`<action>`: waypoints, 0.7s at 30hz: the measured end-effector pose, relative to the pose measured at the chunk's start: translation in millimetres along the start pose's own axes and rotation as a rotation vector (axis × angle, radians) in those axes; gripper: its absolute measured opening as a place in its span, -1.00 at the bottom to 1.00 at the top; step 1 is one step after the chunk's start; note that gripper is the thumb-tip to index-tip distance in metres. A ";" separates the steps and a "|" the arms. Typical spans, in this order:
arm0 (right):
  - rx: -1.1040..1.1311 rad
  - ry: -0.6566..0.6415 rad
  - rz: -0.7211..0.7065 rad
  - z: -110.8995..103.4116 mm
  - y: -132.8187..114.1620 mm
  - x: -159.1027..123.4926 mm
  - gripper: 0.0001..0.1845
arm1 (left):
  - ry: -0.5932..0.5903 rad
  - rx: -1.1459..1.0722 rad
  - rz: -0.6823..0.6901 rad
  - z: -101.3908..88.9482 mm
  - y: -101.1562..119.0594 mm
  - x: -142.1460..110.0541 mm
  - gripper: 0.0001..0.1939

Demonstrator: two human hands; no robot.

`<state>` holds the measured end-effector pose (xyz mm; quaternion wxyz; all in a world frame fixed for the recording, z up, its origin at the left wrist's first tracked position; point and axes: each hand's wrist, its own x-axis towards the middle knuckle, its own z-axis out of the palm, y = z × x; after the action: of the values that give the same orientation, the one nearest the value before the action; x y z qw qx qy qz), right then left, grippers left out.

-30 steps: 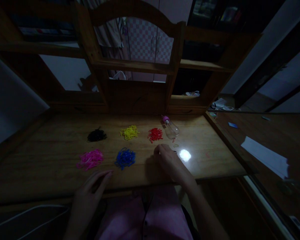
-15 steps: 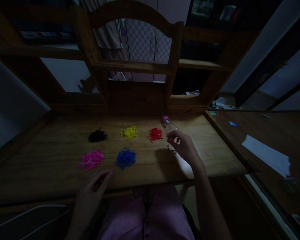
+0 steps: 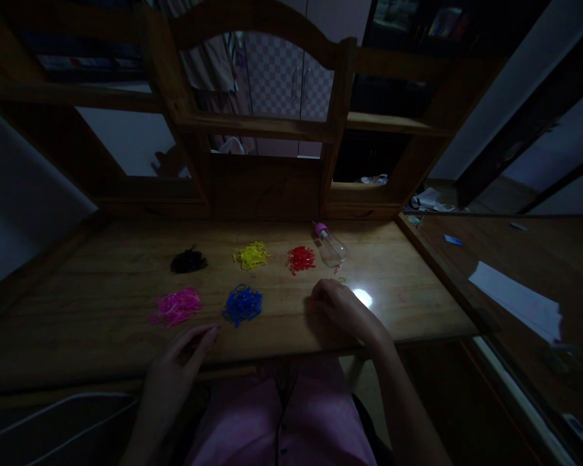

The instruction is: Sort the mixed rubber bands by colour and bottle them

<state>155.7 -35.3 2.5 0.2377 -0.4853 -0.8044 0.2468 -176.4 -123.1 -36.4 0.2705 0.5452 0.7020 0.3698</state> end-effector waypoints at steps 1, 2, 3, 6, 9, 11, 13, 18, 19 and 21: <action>0.008 0.004 -0.014 0.8 0.3 -0.6 -0.81 | 0.001 -0.003 -0.001 0.8 0.2 0.3 -0.62; 0.020 0.006 -0.027 1.8 0.6 -1.0 -0.82 | 0.000 -0.003 -0.002 1.6 0.2 0.6 -0.61; 0.033 0.004 -0.038 3.1 1.0 -1.3 -0.83 | -0.005 -0.002 -0.004 2.3 0.0 0.9 -0.60; 0.051 -0.005 -0.024 6.9 2.6 -1.7 -0.86 | -0.014 0.002 -0.014 3.1 -1.4 1.9 -0.60; 0.040 -0.003 0.009 9.8 4.4 -1.8 -0.87 | -0.024 -0.018 -0.024 2.2 -1.6 2.4 -0.61; 0.050 0.010 0.008 11.5 4.8 -1.7 -0.87 | -0.015 -0.058 -0.046 2.2 1.3 1.6 -0.60; 0.074 0.042 0.008 13.5 3.7 -1.7 -0.87 | 0.021 -0.122 -0.081 4.8 8.5 -0.9 -0.58; 0.156 0.140 0.013 17.2 -7.0 -3.1 -0.83 | -0.030 -0.246 -0.015 36.3 47.4 -10.3 -0.68; 0.172 0.145 0.007 17.4 -10.1 -3.8 -0.82 | -0.075 -0.266 0.027 46.6 56.6 -11.3 -0.70; 0.195 0.145 -0.004 17.1 -16.5 -5.4 -0.81 | -0.162 -0.322 0.095 68.4 73.1 -11.3 -0.70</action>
<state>136.4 -49.7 -1.0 0.3419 -0.4747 -0.7582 0.2878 -78.6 -109.0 -16.8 0.3922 0.5554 0.5831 0.4447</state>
